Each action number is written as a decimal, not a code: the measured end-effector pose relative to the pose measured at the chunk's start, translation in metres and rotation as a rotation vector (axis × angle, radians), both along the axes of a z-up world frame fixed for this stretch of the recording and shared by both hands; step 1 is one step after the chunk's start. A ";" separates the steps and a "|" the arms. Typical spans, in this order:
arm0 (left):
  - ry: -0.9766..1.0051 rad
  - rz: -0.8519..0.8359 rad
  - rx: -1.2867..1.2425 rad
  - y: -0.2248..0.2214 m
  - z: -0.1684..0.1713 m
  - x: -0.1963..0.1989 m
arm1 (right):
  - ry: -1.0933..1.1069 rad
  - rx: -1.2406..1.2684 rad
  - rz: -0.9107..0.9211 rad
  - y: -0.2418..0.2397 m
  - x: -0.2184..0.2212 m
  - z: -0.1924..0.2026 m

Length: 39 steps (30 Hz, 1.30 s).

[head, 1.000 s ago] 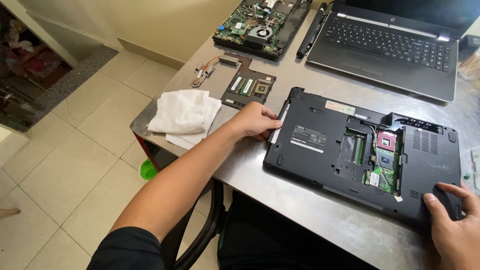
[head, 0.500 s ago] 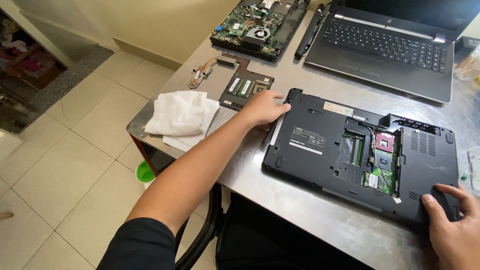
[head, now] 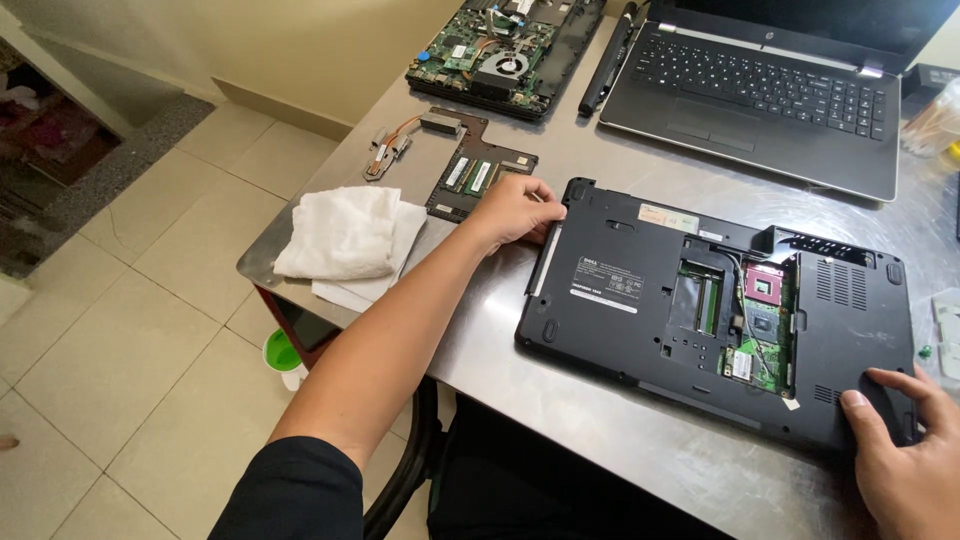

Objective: Repairing a laptop by installing a CPU, connecting internal cables, and assembling the chassis.

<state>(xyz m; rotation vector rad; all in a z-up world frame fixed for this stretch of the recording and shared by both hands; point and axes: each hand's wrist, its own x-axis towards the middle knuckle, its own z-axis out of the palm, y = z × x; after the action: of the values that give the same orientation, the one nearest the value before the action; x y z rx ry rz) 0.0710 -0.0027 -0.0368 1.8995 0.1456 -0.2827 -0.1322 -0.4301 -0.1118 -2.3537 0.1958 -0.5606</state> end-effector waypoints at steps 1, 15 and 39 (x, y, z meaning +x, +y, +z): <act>-0.010 0.000 0.035 0.000 0.000 -0.001 | -0.010 -0.001 0.013 -0.002 0.000 -0.003; 0.035 -0.032 0.075 0.002 0.020 -0.012 | -0.006 0.035 0.050 0.000 -0.001 -0.003; 0.057 0.167 0.012 -0.026 0.009 -0.065 | 0.022 0.934 -0.118 0.008 0.003 0.111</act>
<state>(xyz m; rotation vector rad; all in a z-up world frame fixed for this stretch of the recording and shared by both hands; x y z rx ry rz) 0.0057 -0.0285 -0.0276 1.8787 0.3437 -0.2229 -0.1289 -0.4224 -0.0009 -1.4443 0.4890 -0.3752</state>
